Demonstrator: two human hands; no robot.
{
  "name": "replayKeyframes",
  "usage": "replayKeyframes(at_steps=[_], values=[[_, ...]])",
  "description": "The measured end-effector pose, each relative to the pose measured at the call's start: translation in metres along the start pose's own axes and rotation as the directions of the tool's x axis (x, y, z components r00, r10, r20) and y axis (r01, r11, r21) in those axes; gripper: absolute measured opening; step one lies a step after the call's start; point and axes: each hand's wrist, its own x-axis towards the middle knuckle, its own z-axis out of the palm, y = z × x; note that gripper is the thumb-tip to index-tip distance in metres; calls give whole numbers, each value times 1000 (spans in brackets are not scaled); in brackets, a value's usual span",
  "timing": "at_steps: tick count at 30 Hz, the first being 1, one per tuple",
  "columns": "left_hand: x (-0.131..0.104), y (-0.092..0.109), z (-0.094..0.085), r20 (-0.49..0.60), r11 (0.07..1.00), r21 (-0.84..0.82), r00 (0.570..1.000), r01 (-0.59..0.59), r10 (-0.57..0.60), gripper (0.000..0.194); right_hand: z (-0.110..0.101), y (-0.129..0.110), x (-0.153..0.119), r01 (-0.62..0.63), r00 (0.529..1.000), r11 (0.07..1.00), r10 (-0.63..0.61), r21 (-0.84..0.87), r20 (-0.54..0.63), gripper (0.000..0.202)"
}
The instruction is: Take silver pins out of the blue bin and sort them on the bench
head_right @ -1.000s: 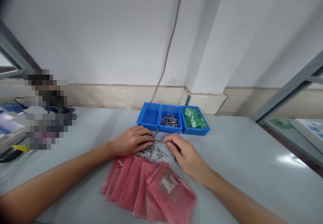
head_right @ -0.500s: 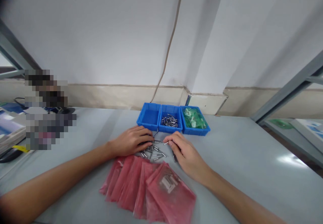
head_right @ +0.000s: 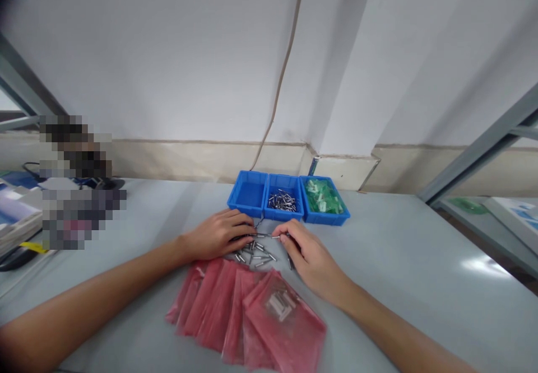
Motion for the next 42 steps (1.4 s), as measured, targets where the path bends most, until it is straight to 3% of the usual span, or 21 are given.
replayKeyframes(at_steps=[28,32,36,42], values=[[0,0,0,15,1000,-8,1000,6,-6,33,0,-2,0,2,999,1000,-1,-16,42,22],[-1,0,1,-27,998,-33,998,50,-50,46,0,-3,0,5,999,1000,-4,-24,43,23],[-1,0,1,2,1000,-12,1000,10,-10,35,0,-3,0,18,998,1000,-17,-19,56,23],[1,0,1,11,1000,2,1000,2,-2,33,-2,-4,-1,1,1000,1000,0,-18,28,23]])
